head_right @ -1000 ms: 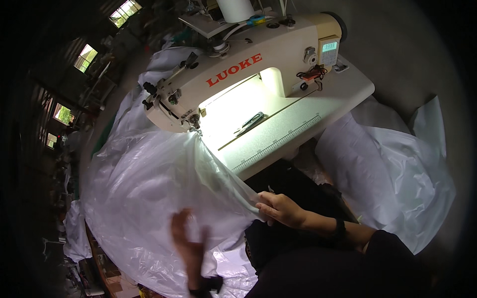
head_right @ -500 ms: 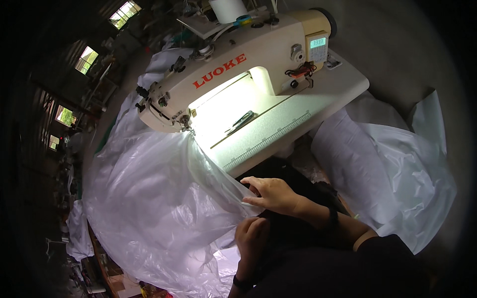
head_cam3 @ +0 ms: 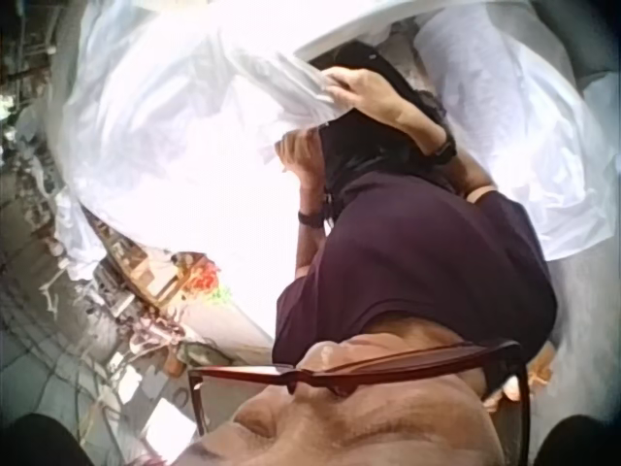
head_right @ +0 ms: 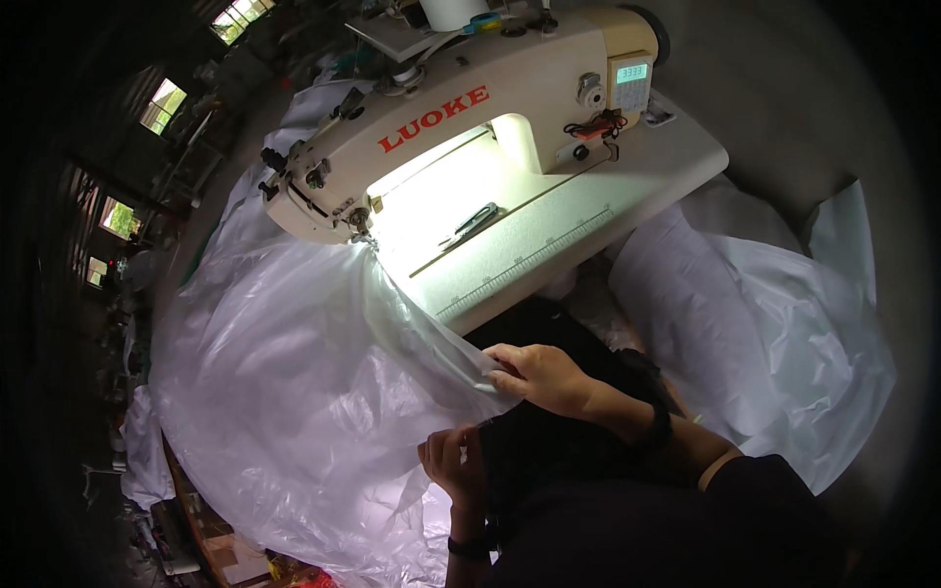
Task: Sewing large white plastic sheets using an industrial sewing machine in a manufacturing environment.
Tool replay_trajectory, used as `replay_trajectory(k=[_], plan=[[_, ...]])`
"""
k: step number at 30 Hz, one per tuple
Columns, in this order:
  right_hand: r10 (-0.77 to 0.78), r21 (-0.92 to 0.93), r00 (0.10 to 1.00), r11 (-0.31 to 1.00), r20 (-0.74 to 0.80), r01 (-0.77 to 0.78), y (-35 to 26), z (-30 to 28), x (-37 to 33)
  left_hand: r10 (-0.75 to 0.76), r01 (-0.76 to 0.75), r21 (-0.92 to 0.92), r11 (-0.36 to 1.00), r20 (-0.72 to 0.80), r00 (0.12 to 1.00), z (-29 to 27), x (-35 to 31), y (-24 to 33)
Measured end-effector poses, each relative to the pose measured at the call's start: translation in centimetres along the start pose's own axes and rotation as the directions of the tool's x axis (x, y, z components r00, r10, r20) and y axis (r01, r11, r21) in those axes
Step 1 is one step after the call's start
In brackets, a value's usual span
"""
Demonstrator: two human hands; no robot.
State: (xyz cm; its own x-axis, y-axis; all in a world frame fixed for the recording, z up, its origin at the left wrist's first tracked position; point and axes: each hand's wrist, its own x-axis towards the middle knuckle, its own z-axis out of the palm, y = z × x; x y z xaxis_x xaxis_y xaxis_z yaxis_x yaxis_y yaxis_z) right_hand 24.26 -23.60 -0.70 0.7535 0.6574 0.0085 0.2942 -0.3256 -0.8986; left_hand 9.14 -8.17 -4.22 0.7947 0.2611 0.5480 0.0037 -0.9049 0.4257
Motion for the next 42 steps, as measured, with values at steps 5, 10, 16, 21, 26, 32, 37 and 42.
replay_trajectory(k=[5, 10, 16, 21, 26, 32, 37, 42], plan=[[-0.001, -0.002, 0.999, 1.0, 0.032, 0.001, -0.1, 0.1, -0.1, -0.032, 0.031, 0.09, 0.995, 0.018, 0.999, 0.8, 0.3, 0.3], [0.0, 0.022, 0.999, 1.0, 0.039, -0.001, -0.1, 0.0, -0.2, -0.002, -0.005, 0.125, 0.992, 0.054, 0.999, 1.2, 0.5, -0.3], [-0.013, -0.029, 1.0, 0.999, 0.017, 0.013, -0.1, -0.1, -0.2, 0.104, -0.105, -0.108, 0.989, -0.015, 0.995, -0.2, 0.7, 1.9], [0.037, 0.138, 0.999, 0.99, 0.013, -0.039, -0.2, -0.4, -0.6, 0.079, -0.08, -0.082, 0.993, -0.013, 0.997, -0.1, 0.5, 2.7], [0.084, 0.099, 0.996, 0.991, 0.042, -0.087, -0.6, -0.7, -0.8, -0.041, 0.038, 0.057, 0.998, 0.06, 0.997, 1.0, 0.3, 0.6], [0.048, 0.078, 0.999, 0.996, -0.003, -0.047, -0.7, -0.7, -0.8, 0.032, -0.034, -0.06, 0.998, -0.036, 0.999, 0.4, 0.7, 1.0], [0.058, 0.054, 0.998, 0.997, 0.029, -0.06, -0.8, -1.1, -1.0, 0.108, -0.119, -0.118, 0.986, -0.095, 0.99, -1.4, 2.3, 3.4], [0.08, 0.119, 0.995, 0.989, 0.06, -0.087, -1.9, -1.5, -0.9, 0.16, -0.164, -0.145, 0.976, -0.035, 0.986, -1.3, 4.4, 4.9]])
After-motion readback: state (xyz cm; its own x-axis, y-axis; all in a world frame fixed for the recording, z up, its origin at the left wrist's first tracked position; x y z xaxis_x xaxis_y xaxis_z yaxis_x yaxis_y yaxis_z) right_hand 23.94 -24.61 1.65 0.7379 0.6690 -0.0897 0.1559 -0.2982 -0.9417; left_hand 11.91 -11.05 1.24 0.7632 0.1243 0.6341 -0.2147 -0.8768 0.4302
